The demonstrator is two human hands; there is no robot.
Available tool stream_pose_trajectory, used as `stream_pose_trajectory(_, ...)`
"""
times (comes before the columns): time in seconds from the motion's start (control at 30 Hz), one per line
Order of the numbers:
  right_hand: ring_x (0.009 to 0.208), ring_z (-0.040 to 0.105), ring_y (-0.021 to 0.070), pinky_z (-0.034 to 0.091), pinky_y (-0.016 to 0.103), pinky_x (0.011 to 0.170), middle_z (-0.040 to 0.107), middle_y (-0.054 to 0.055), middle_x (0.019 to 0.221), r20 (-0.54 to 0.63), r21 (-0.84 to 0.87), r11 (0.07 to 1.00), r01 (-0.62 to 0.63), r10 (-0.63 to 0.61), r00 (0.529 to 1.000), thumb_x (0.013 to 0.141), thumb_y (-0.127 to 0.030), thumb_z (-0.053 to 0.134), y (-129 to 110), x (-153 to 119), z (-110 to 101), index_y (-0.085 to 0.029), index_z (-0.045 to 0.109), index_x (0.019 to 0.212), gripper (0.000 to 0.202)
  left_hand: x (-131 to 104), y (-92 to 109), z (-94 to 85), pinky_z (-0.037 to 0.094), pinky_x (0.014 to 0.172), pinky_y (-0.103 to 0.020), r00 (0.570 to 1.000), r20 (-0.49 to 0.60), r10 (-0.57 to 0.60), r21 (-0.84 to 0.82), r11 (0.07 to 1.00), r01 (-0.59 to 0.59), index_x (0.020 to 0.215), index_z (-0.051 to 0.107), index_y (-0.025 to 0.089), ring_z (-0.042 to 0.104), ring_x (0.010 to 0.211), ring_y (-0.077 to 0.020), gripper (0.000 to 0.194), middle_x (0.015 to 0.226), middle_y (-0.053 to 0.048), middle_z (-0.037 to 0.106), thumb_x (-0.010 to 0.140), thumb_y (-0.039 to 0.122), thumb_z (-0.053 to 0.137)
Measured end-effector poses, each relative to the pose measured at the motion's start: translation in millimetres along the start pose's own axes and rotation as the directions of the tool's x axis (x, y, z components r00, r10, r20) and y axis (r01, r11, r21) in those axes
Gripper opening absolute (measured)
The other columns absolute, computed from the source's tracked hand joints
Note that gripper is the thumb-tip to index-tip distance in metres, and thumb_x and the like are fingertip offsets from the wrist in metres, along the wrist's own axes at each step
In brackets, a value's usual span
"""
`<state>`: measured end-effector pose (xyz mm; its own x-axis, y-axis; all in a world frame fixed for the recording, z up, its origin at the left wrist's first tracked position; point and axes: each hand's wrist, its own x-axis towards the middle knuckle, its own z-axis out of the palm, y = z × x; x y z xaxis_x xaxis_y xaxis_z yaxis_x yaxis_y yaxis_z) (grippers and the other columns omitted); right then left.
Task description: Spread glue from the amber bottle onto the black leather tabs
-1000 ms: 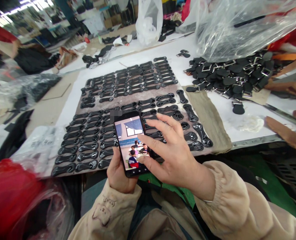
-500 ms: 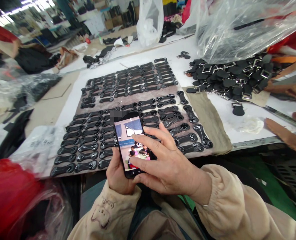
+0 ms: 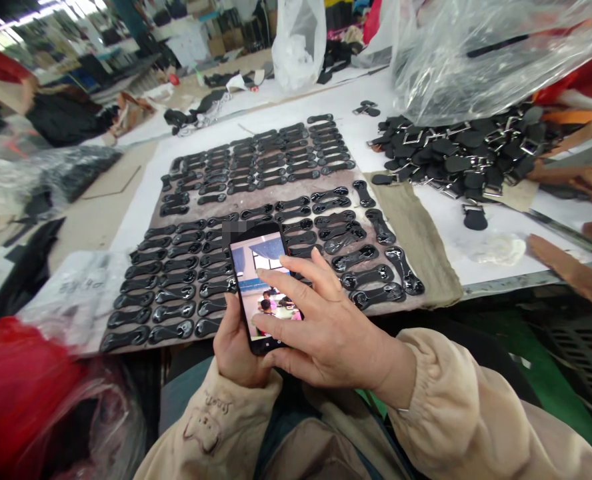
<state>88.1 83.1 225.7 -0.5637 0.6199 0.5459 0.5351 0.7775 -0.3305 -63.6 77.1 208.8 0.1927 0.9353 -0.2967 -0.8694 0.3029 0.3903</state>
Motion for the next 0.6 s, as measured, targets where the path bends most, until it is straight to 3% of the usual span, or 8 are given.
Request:
stream_pose_trajectory(0.17, 0.138, 0.029, 0.0357, 0.017, 0.068, 0.112, 0.044, 0.011, 0.144, -0.001, -0.021, 1.0, 0.002, -0.002, 1.0, 0.086, -0.04, 0.066, -0.9, 0.6, 1.3, -0.025, 0.068, 0.112, 0.029, 0.4, -0.5, 0.0, 0.034, 0.114, -0.044, 1.0, -0.015, 0.011, 0.018, 1.0, -0.011, 0.121, 0.066, 0.017, 0.054, 0.126, -0.0271, 0.05, 0.123, -0.009, 0.068, 0.098, 0.048, 0.035)
stream_pose_trajectory(0.43, 0.13, 0.041, 0.036, 0.022, 0.068, 0.113, 0.056, 0.008, 0.132, -0.254, -0.066, 0.997, -0.026, 0.009, 0.967, 0.083, -0.032, 0.069, 9.0, -4.3, -7.1, -0.022, 0.069, 0.088, 0.012, 2.7, -2.1, -1.3, 0.044, 0.107, -0.042, 0.998, -0.015, 0.053, 0.037, 0.998, -0.053, 0.12, 0.067, 0.016, 0.063, 0.114, -0.0268, 0.049, 0.118, -0.009, 0.07, 0.097, 0.048, 0.038)
stream_pose_trajectory(0.6, 0.129, 0.043, 0.0365, 0.027, 0.067, 0.112, 0.057, 0.007, 0.131, -0.286, -0.071, 0.995, -0.068, 0.045, 0.957, 0.08, -0.027, 0.072, 9.7, -3.5, -6.8, -0.022, 0.07, 0.089, 0.01, 1.7, -2.5, -1.8, 0.045, 0.106, -0.04, 0.999, 0.006, 0.052, 0.033, 0.998, -0.052, 0.123, 0.065, 0.016, 0.063, 0.114, -0.0255, 0.051, 0.121, -0.01, 0.068, 0.097, 0.05, 0.037)
